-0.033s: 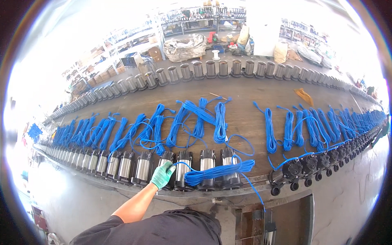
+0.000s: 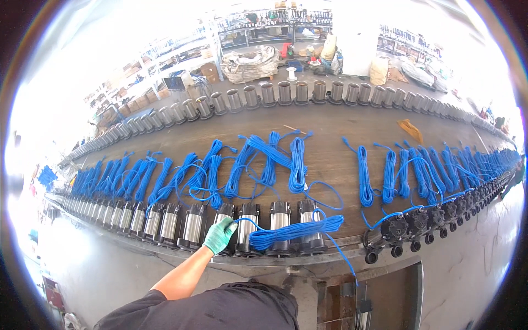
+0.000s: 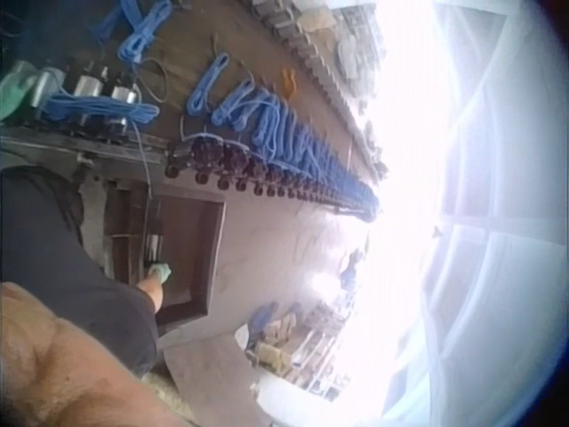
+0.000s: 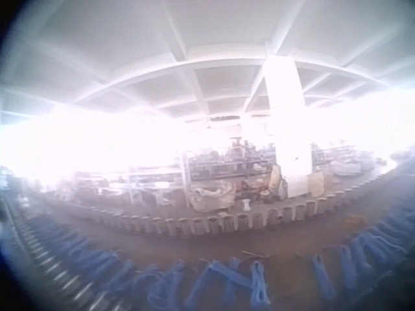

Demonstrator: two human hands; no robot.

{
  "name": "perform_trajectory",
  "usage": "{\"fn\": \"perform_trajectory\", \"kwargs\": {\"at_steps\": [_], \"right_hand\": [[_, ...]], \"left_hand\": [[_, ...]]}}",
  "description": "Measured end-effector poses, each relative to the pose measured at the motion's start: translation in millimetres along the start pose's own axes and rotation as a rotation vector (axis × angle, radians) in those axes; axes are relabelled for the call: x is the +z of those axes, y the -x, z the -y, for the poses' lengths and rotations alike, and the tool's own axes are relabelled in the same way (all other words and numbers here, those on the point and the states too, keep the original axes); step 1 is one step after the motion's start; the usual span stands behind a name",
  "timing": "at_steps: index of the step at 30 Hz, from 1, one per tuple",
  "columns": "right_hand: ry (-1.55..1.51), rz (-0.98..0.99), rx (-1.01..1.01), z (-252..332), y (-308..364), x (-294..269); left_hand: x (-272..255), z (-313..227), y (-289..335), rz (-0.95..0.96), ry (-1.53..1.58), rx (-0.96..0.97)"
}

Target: The person picks up a submersible pump by hand, places it into a water-filled tray, and presses it down while checking for leaks. After retrieving the pump from the water, the person places it back into a row with other pumps and handles the blue electrical cable attached to it.

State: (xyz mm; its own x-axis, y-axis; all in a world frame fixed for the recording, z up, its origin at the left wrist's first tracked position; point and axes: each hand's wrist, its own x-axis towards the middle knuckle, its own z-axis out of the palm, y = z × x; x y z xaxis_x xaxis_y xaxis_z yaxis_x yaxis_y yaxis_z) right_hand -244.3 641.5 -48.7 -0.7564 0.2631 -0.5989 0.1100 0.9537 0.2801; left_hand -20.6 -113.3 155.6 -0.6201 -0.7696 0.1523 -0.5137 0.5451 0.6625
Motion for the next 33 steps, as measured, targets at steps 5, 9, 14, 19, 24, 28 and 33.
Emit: {"fn": "perform_trajectory", "kwargs": {"at_steps": [5,9,14,19,24,28,33], "right_hand": [[0.041,-0.028,-0.043,2,-5,2],[0.093,-1.131,-0.338,-23,1,68],[0.005,0.013,0.014,-2,-16,9],[0.07,-0.006,-0.033,-6,-13,9],[0.068,-0.007,-0.03,-3,-15,2],[0.048,-0.01,-0.024,6,-14,-7],[0.03,-0.014,-0.018,11,-12,-13]], "left_hand": [[-2,-1,1,0.006,-0.017,-0.016],[-1,0,-1,0.008,-0.024,-0.028],[-1,0,1,0.0,-0.05,-0.006],[7,13,0,-0.022,-0.023,0.049],[4,5,0,0.014,-0.071,-0.02],[3,5,0,0.004,-0.083,-0.011],[4,6,0,0.004,-0.066,-0.015]]}}
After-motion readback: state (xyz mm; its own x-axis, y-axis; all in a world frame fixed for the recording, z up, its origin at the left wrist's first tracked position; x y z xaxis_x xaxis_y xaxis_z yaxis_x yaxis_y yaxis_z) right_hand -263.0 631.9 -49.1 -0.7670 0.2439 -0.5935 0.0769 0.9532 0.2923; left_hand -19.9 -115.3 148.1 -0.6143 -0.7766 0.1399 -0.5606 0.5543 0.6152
